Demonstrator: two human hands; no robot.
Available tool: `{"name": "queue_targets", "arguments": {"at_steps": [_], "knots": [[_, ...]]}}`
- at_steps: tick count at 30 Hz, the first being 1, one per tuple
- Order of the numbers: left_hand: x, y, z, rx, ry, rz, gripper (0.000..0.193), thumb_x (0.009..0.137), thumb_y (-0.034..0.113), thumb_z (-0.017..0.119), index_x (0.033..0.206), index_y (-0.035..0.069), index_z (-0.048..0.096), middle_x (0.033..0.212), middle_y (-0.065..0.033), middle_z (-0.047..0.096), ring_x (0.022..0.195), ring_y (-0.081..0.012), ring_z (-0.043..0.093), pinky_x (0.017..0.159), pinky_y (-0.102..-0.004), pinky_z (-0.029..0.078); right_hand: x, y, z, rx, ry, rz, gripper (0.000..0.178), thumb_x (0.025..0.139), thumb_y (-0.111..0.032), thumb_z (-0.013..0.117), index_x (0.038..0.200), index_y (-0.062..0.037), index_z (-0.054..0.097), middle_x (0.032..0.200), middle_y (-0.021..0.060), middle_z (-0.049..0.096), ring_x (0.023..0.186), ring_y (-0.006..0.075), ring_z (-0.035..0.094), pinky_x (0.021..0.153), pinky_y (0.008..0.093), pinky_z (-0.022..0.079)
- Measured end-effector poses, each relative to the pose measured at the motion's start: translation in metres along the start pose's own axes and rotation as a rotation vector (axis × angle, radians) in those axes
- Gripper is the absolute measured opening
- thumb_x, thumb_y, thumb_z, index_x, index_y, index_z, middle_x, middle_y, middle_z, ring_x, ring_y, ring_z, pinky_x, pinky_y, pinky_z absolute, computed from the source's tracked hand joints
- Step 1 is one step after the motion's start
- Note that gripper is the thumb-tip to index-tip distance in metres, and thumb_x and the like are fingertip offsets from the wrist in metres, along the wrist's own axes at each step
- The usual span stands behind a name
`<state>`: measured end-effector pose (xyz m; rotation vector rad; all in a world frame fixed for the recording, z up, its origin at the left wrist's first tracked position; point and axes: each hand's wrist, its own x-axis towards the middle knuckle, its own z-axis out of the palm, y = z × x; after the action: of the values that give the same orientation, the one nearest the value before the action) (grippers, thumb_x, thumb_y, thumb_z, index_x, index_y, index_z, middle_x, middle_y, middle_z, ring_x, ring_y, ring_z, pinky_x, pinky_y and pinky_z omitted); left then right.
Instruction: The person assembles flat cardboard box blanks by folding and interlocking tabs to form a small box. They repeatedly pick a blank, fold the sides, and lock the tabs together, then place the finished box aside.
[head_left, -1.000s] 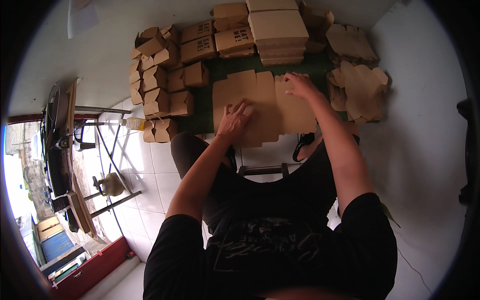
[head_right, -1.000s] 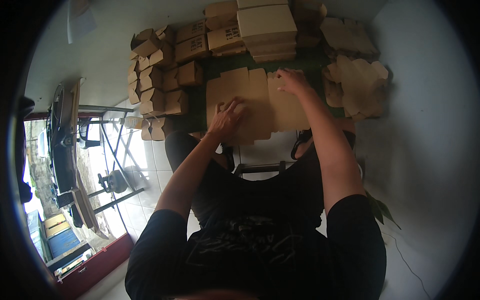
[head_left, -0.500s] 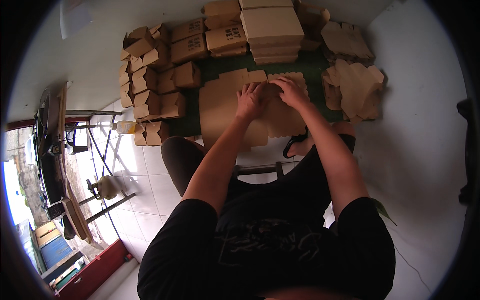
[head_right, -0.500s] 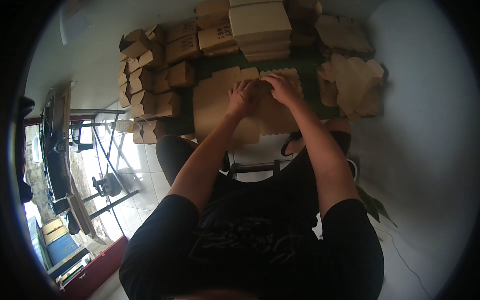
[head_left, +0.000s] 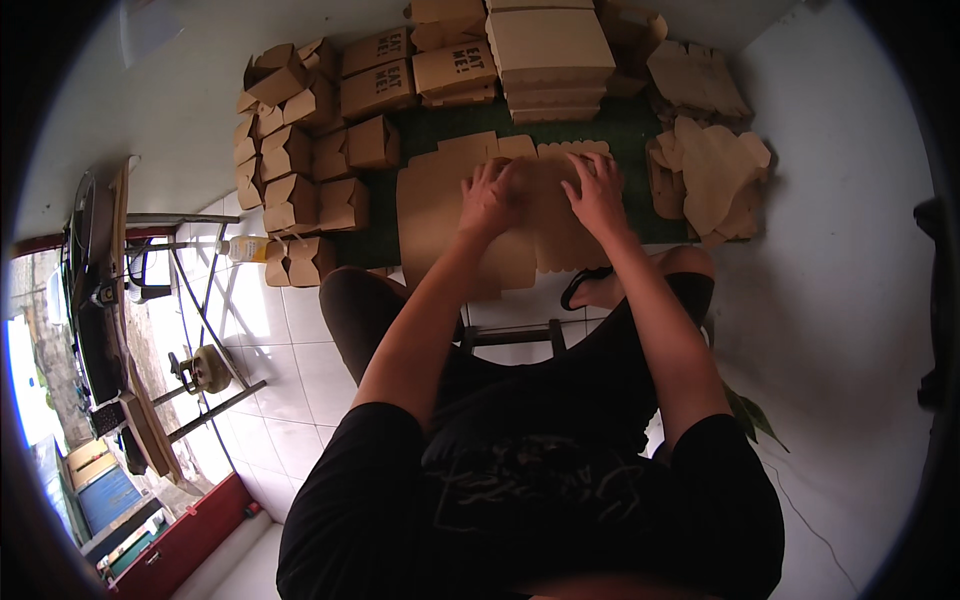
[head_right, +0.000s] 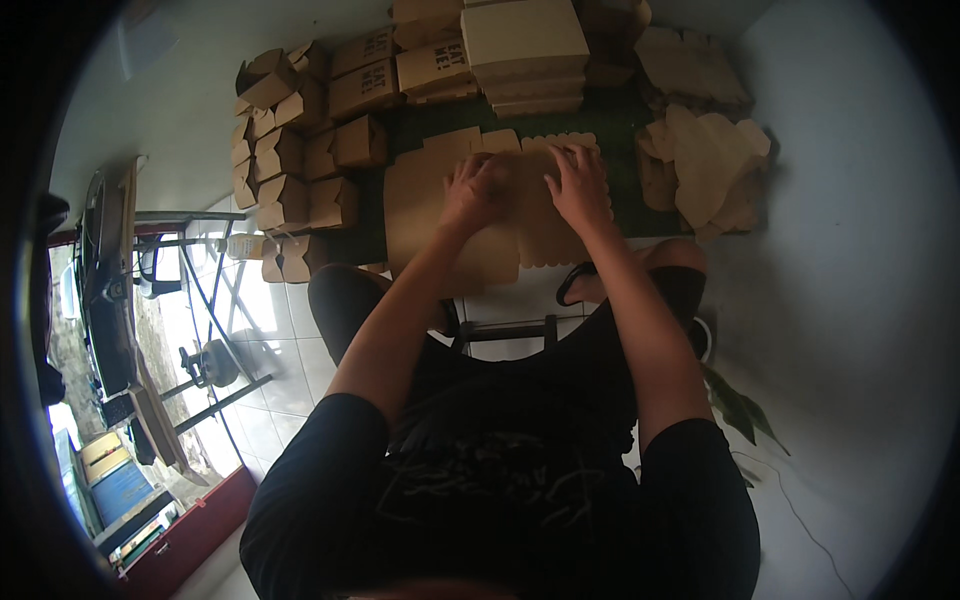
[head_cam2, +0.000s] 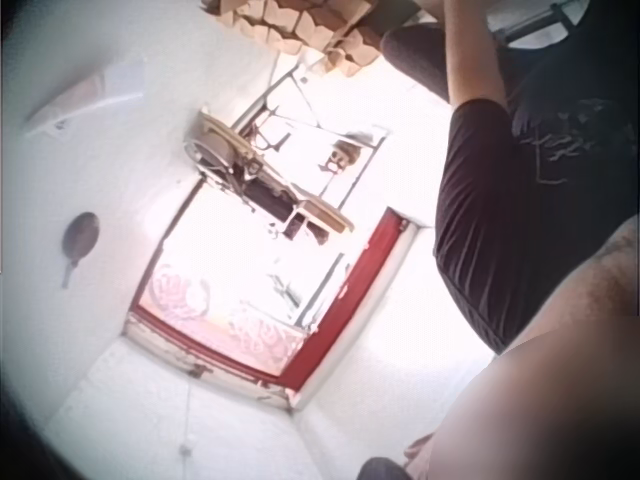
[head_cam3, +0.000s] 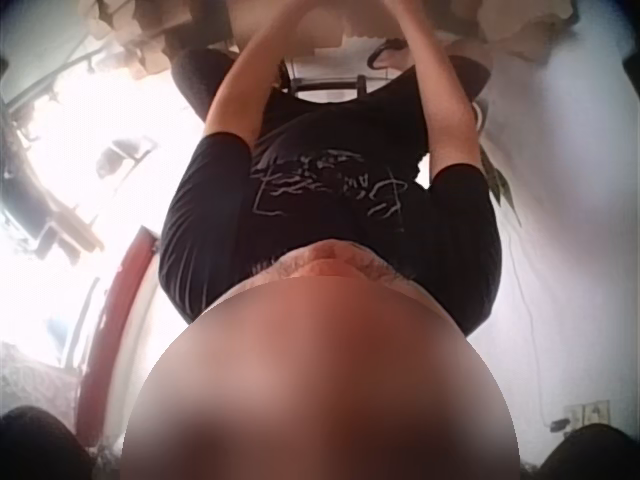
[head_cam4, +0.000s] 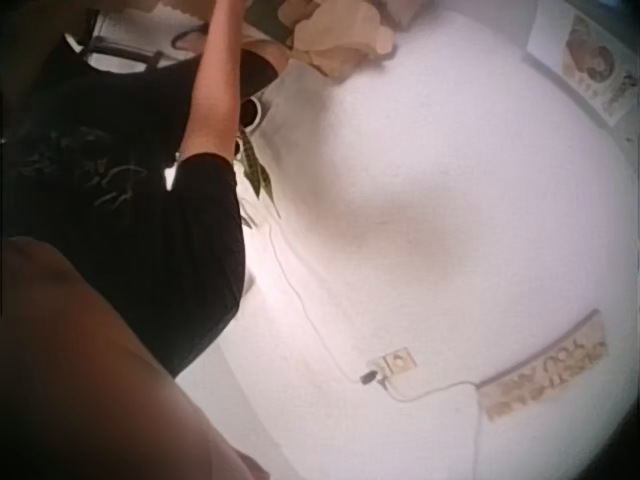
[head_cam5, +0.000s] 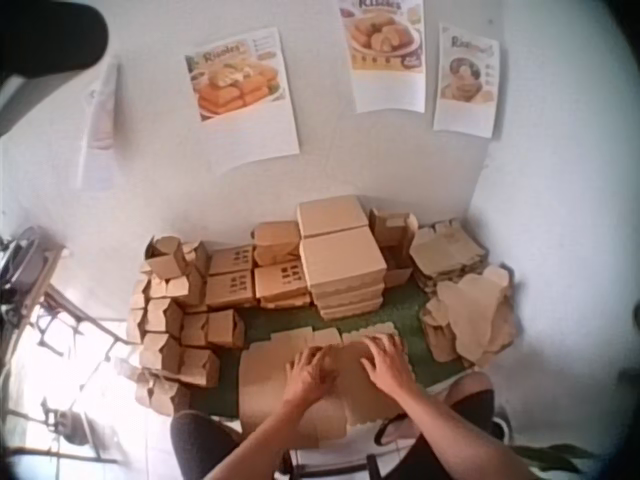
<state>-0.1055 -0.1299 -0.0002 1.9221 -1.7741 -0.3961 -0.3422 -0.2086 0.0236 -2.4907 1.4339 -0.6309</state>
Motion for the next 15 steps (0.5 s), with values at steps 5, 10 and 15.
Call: {"name": "queue_targets", "arguments": {"at_steps": [5, 10, 15], "knots": [[-0.028, -0.027, -0.028, 0.072, 0.005, -0.174, 0.084, 0.088, 0.037, 0.093, 0.166, 0.031, 0.061, 0.171, -0.0115, 0.051, 0.158, -0.0402, 0.049, 0.122, -0.0662, 0.043, -0.022, -0.007, 0.001, -0.017, -0.063, 0.520, 0.069, 0.099, -0.023, 0.084, 0.159, -0.0018, 0.058, 0.150, 0.0242, 0.062, 0.140, 0.0435, 0.060, 0.121, 0.0587, 0.049], [-0.062, -0.036, -0.050, 0.188, -0.208, -0.152, 0.097, 0.086, 0.055, 0.093, 0.174, 0.047, 0.051, 0.189, -0.0154, 0.027, 0.175, -0.0443, 0.025, 0.131, -0.0812, 0.026, -0.040, 0.013, 0.019, 0.011, -0.136, 0.682, 0.069, 0.099, -0.033, 0.085, 0.156, -0.0033, 0.061, 0.147, 0.0249, 0.067, 0.130, 0.0521, 0.067, 0.113, 0.0581, 0.057], [-0.076, -0.036, -0.054, 0.225, -0.218, -0.188, 0.101, 0.088, 0.078, 0.083, 0.177, 0.055, 0.043, 0.196, -0.0147, 0.008, 0.180, -0.0464, 0.008, 0.130, -0.0901, 0.011, -0.036, 0.031, 0.004, 0.472, -0.182, 0.698, 0.056, 0.098, -0.032, 0.086, 0.139, 0.0030, 0.072, 0.122, 0.0189, 0.081, 0.110, 0.0339, 0.081, 0.095, 0.0477, 0.065]]}}
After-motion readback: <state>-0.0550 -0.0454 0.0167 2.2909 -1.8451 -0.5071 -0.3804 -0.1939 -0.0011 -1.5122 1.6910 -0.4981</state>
